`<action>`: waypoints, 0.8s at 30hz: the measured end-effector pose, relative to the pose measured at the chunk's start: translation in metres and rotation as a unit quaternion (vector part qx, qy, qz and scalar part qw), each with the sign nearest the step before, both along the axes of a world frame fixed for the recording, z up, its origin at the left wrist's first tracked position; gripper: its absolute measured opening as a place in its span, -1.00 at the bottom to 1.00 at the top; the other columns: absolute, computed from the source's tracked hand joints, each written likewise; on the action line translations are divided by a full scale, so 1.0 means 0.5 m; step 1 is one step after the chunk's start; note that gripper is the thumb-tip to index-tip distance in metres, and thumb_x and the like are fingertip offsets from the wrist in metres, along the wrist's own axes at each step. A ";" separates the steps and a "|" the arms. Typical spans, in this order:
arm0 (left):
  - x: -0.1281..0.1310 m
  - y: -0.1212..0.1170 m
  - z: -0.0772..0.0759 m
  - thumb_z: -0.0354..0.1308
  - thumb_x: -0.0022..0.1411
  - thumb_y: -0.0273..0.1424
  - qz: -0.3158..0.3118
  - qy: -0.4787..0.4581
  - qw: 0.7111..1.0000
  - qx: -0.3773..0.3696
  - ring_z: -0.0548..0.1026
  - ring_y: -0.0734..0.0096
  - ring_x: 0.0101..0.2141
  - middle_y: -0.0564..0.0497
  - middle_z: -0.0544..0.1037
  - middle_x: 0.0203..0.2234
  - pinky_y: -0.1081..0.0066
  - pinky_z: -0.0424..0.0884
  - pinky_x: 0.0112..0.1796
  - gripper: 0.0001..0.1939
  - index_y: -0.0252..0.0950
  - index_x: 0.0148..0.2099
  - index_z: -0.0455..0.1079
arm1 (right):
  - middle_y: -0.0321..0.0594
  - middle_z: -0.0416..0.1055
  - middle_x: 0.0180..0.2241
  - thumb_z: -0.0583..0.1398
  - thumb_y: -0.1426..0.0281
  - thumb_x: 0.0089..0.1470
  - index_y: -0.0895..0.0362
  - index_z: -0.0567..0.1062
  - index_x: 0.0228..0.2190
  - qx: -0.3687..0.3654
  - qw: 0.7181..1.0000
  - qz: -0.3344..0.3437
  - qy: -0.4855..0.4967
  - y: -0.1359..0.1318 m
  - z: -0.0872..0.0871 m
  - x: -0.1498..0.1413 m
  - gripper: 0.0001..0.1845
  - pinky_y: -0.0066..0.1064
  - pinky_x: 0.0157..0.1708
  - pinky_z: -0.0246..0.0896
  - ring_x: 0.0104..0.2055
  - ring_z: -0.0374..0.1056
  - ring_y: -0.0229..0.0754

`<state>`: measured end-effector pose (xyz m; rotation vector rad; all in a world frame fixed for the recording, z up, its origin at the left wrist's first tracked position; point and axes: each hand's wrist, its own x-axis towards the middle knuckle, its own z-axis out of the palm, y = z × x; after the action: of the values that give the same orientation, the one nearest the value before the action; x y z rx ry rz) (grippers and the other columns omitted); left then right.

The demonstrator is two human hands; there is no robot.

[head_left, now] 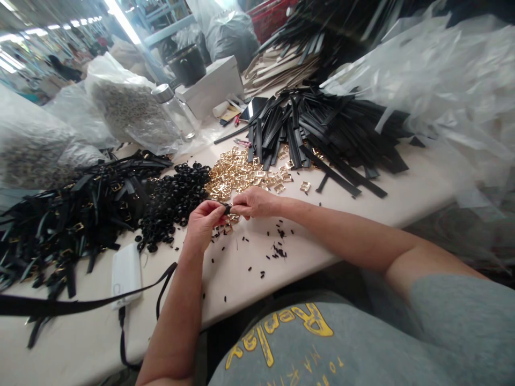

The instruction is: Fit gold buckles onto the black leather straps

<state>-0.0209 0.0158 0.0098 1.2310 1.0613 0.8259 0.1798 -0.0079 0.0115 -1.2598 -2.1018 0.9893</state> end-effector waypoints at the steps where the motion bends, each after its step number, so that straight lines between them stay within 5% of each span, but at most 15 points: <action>1: 0.003 0.000 -0.003 0.47 -0.15 -0.25 0.020 -0.003 1.000 0.006 0.47 0.57 -0.58 0.09 0.55 -0.53 0.55 0.41 -0.51 -0.68 -0.29 -0.39 0.49 | -0.33 0.43 -0.59 0.13 0.37 0.19 0.20 0.46 -0.53 0.012 1.000 -0.025 -0.008 0.000 0.000 -0.003 -0.71 -0.53 -0.45 -0.03 -0.55 0.22 -0.40; 8: 0.009 0.000 -0.016 0.49 -0.21 -0.23 0.057 -0.006 0.998 0.006 0.54 0.49 -0.47 -0.02 0.63 -0.41 0.48 0.49 -0.37 -0.62 -0.30 -0.32 0.57 | -0.30 0.44 -0.55 0.13 0.36 0.21 0.19 0.45 -0.52 0.039 0.997 -0.038 -0.046 0.004 -0.005 -0.009 -0.71 -0.50 -0.43 -0.04 -0.51 0.21 -0.38; 17: -0.006 0.000 -0.001 0.50 -0.22 -0.26 -0.032 0.050 0.998 -0.019 0.50 0.46 -0.57 -0.05 0.61 -0.52 0.48 0.45 -0.51 -0.68 -0.34 -0.39 0.59 | -0.33 0.40 -0.60 0.11 0.38 0.19 0.16 0.50 -0.45 0.002 0.996 0.077 -0.040 0.003 -0.002 0.007 -0.77 -0.50 -0.44 0.00 -0.52 0.24 -0.36; 24: 0.016 -0.009 -0.010 0.44 -0.09 -0.22 0.046 0.033 0.996 0.062 0.52 0.49 -0.53 0.02 0.61 -0.45 0.48 0.46 -0.45 -0.68 -0.29 -0.30 0.57 | -0.26 0.45 -0.54 0.11 0.33 0.23 0.17 0.50 -0.47 0.043 0.995 -0.027 -0.089 0.008 0.002 -0.002 -0.71 -0.45 -0.44 -0.06 -0.50 0.19 -0.34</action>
<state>-0.0131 0.0113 0.0047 1.3281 1.1409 0.9393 0.1790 -0.0038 0.0126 -1.3984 -2.2061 0.7805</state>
